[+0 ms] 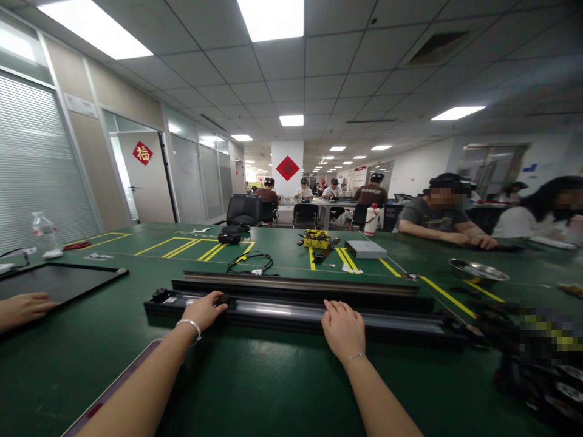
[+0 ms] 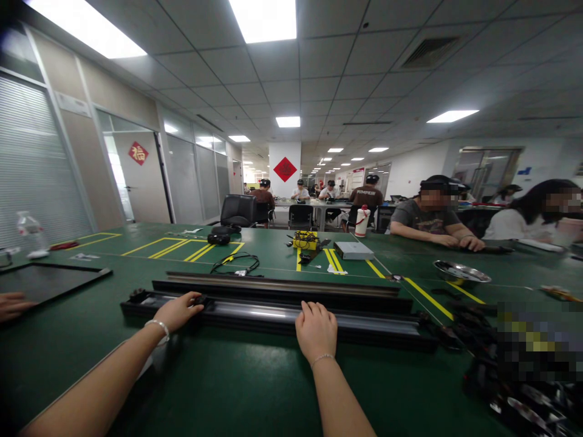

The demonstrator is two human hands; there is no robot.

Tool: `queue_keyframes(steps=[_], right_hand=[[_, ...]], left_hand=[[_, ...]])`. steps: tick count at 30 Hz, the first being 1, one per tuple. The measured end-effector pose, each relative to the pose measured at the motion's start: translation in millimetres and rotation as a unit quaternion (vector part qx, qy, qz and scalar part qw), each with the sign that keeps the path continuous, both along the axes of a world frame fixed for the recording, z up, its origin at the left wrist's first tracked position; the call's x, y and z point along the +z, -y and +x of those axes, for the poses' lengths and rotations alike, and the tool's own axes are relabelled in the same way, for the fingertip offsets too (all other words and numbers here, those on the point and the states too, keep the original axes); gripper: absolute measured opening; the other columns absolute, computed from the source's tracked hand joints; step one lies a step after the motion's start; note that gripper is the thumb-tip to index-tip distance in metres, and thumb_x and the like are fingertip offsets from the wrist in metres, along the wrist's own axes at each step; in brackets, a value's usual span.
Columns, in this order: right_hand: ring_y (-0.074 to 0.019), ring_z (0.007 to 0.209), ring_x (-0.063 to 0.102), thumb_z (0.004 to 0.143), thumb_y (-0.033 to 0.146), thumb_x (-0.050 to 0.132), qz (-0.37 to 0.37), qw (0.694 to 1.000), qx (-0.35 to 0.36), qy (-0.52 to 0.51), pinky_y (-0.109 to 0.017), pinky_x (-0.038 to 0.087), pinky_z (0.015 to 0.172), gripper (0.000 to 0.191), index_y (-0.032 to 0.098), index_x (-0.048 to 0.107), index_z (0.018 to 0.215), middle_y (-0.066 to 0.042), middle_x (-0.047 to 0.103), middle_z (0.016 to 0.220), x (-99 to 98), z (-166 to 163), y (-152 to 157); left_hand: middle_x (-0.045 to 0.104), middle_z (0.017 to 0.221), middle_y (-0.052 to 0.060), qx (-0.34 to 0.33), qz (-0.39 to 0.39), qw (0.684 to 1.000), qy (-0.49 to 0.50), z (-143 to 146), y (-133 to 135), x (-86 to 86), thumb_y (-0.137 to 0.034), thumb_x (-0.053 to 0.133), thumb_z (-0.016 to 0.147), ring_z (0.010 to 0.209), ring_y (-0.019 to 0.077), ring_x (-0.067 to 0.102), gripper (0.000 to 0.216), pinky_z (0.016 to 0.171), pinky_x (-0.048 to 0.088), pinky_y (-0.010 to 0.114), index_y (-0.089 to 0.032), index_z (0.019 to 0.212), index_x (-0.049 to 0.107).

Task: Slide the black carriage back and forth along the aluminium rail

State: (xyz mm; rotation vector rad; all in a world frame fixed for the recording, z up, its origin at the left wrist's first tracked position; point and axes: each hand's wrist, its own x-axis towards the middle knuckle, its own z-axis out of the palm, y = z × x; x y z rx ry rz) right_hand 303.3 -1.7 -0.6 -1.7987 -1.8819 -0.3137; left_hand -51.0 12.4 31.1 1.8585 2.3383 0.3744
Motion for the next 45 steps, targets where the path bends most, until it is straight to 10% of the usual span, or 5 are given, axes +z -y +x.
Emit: queue_keyframes(steps=[18,45], right_hand=[[-0.0184,0.112,0.046,0.086,0.026,0.032,-0.003,1.0,0.001,0.005,-0.033,0.027,0.09,0.04,0.024,0.059,0.114,-0.004,0.059,0.118,0.7,0,1],[-0.0182,0.113,0.046,0.085,0.027,0.032,-0.02,1.0,0.002,-0.002,-0.034,0.028,0.09,0.04,0.024,0.059,0.114,-0.003,0.059,0.119,3.2,1,2]], left_hand=[[0.064,0.111,0.013,0.083,0.051,0.994,-0.038,35,11,-5.7,-0.043,0.037,0.078,0.114,0.0305,0.051,0.048,0.096,0.03,0.05,-0.022,0.119,0.05],[0.062,0.115,0.012,0.086,0.154,0.984,-0.006,46,16,-27.1,-0.042,0.032,0.083,0.112,0.0246,0.051,0.047,0.103,0.021,0.044,-0.018,0.121,0.046]])
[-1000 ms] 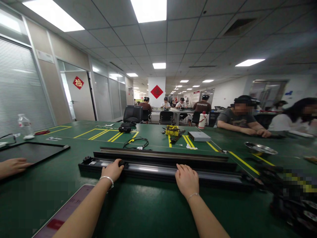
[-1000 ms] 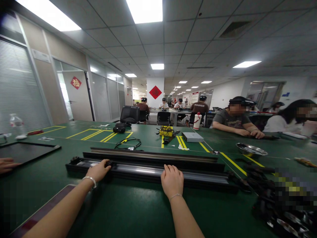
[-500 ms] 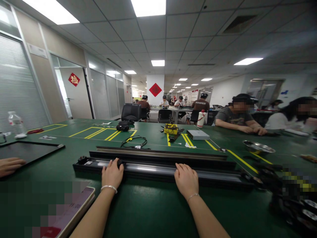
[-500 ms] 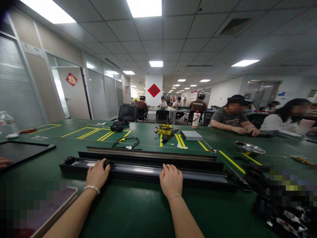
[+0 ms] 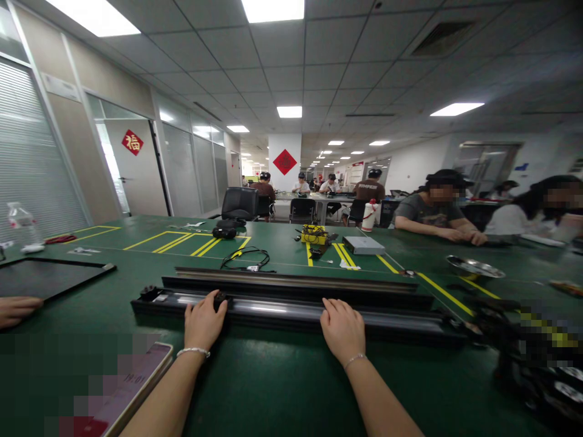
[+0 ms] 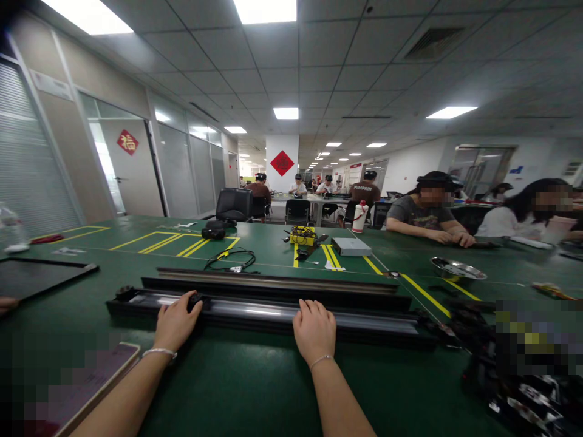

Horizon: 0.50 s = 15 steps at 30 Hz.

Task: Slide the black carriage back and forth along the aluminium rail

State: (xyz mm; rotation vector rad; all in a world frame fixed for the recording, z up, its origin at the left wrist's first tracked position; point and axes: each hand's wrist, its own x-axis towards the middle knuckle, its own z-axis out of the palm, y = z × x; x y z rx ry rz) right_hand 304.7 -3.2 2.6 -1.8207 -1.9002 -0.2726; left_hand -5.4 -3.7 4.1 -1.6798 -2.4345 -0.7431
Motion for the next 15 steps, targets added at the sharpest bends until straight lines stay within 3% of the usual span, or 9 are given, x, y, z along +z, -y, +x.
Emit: queue_keyframes(steps=[15], right_hand=[[-0.0194,0.115,0.044,0.084,0.027,0.033,-0.017,1.0,-0.001,-0.021,-0.033,0.027,0.093,0.041,0.022,0.059,0.115,-0.003,0.058,0.12,-1.8,0.4,-0.2]], left_hand=[[0.062,0.113,0.011,0.006,-0.02,1.0,-0.005,-1.3,2.7,-0.1,-0.048,0.034,0.081,0.111,0.0264,0.051,0.051,0.104,0.019,0.046,-0.021,0.123,0.046]])
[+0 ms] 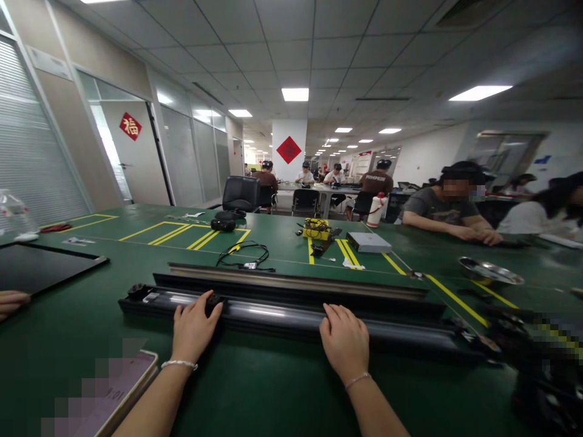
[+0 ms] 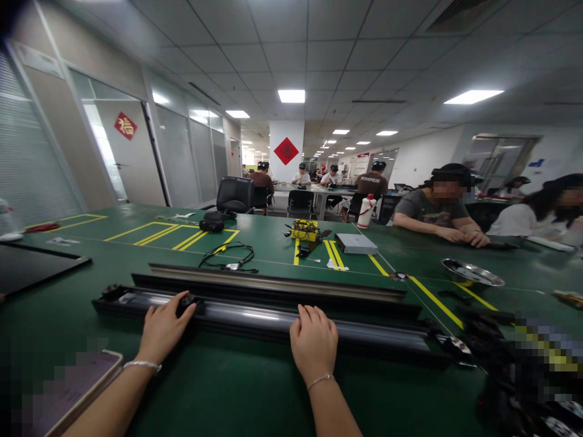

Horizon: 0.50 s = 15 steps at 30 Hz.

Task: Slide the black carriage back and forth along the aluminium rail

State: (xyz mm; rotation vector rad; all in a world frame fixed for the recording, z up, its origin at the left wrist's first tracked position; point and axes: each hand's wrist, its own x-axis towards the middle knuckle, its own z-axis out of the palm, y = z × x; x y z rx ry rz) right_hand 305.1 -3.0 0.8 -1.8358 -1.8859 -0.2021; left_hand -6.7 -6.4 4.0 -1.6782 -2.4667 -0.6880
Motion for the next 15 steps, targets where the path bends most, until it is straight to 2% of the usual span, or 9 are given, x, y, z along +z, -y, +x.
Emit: queue_keyframes(steps=[15], right_hand=[[-0.0205,0.116,0.044,0.085,0.029,0.033,-0.014,1.0,0.008,0.015,-0.036,0.029,0.093,0.041,0.021,0.057,0.117,-0.004,0.057,0.121,-0.5,3.7,5.2]], left_hand=[[0.064,0.108,0.011,-0.007,0.002,1.0,-0.019,-0.6,5.2,-3.1,-0.043,0.033,0.084,0.109,0.0231,0.053,0.048,0.103,0.022,0.048,-0.021,0.125,0.046]])
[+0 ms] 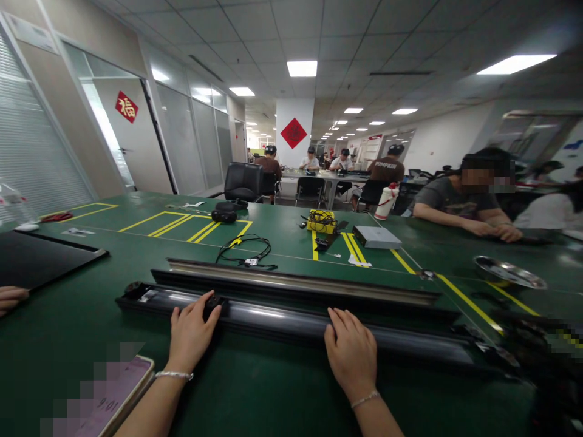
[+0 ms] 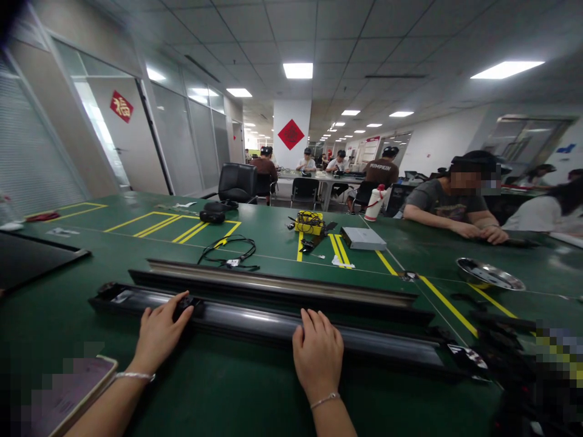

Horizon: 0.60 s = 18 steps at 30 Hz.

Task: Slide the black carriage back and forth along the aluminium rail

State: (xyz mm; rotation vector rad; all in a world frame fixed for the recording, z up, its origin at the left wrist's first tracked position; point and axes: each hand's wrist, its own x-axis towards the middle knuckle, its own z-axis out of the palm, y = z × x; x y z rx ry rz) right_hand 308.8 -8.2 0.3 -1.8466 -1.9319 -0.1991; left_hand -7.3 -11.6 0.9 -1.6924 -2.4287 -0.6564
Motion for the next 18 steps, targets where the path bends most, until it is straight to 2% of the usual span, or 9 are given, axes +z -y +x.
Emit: queue_keyframes(steps=[11,18], right_hand=[[-0.0202,0.118,0.044,0.088,0.032,0.031,0.006,1.0,0.014,0.007,-0.038,0.025,0.097,0.041,0.022,0.056,0.118,-0.003,0.055,0.124,0.9,1.2,2.8],[-0.0201,0.115,0.047,0.086,0.03,0.033,0.025,1.0,0.009,0.005,-0.039,0.025,0.097,0.039,0.022,0.057,0.116,-0.003,0.058,0.121,-3.4,1.6,-0.4]], left_hand=[[0.066,0.101,0.01,-0.001,-0.02,1.0,0.003,2.1,1.7,6.1,-0.044,0.034,0.083,0.104,0.0231,0.055,0.047,0.103,0.022,0.049,-0.023,0.123,0.048],[0.065,0.102,0.009,-0.006,-0.01,1.0,0.004,4.7,0.9,3.5,-0.044,0.036,0.083,0.106,0.0229,0.053,0.046,0.104,0.019,0.051,-0.025,0.124,0.047]])
